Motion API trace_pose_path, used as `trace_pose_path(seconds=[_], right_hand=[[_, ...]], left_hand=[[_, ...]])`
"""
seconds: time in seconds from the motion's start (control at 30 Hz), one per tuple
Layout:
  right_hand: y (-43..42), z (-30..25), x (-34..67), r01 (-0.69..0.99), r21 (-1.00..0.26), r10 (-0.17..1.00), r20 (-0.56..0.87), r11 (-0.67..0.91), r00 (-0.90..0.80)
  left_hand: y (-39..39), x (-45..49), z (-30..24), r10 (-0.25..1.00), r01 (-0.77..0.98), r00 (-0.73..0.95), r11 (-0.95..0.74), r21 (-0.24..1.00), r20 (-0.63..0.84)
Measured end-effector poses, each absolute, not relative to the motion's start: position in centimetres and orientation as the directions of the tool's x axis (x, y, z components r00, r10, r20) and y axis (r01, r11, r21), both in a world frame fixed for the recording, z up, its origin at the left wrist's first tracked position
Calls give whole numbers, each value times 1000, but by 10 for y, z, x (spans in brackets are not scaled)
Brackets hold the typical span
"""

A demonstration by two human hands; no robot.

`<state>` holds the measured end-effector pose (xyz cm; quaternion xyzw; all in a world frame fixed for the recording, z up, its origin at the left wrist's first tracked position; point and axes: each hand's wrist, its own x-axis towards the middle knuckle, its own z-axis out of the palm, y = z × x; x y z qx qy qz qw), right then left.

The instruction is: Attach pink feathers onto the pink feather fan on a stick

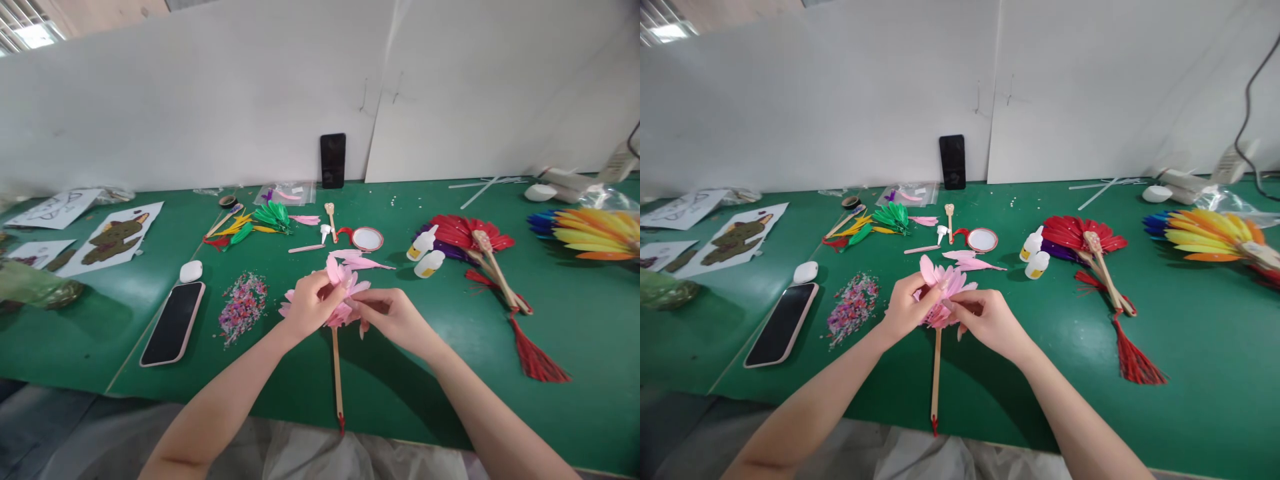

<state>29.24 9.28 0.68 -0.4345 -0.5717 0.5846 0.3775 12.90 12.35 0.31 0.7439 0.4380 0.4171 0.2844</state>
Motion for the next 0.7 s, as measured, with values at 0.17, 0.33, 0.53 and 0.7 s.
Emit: trace_pose_path(seconds=[0.17,0.33,0.53,0.7], right_hand=[[93,5,293,114,-990,927,-122,-86,-354],[92,1,294,119,-988,923,-133,-96,-360],[93,0,293,94,-988,930,-148,-124,-337],[94,-2,291,63,-989,926,-144,-130,-348]], left_hand=[[124,127,0,868,470,341,-490,735,360],[124,127,1,858,477,354,-507,718,371],[124,128,1,848,462,362,-524,716,388],[124,128,2,846,461,360,-528,713,394]])
